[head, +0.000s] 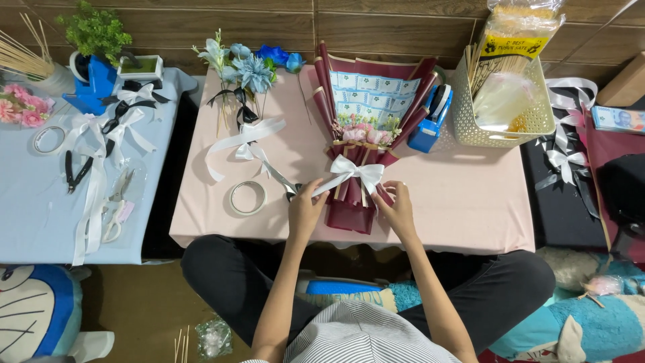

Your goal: The person sits cross-legged and decorates a small bouquet wrapped in maroon paper. They tie a white ribbon around the bouquet, cut the ribbon with scissors, and adjust the bow. They then attach a small card to the ribbon.

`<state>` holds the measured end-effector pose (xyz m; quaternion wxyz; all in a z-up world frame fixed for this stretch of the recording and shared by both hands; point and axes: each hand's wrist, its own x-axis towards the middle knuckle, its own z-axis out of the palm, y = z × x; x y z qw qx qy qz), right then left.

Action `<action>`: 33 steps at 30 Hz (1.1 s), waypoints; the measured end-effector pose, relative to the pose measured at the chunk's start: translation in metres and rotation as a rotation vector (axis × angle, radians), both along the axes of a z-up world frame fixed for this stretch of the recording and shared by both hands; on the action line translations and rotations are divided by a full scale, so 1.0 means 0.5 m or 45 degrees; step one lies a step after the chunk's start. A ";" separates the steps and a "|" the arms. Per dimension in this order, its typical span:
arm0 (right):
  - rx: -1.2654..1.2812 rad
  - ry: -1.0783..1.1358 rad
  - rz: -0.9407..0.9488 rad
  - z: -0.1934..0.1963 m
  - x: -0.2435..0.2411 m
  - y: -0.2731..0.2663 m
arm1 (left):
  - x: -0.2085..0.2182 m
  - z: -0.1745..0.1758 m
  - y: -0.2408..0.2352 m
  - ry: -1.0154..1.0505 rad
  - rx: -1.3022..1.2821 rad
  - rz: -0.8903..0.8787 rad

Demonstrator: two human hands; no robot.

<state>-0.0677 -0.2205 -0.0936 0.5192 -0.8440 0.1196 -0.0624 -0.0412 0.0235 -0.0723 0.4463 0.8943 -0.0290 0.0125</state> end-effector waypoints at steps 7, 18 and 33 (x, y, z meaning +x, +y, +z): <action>-0.054 -0.120 0.077 0.010 -0.009 0.002 | -0.008 0.028 -0.006 -0.210 -0.108 -0.015; -0.049 -0.216 -0.037 0.033 0.009 -0.074 | -0.022 -0.055 0.155 -0.150 -0.231 0.011; -0.349 -0.493 -0.261 -0.083 0.041 -0.121 | -0.021 -0.022 0.249 -0.094 0.190 0.502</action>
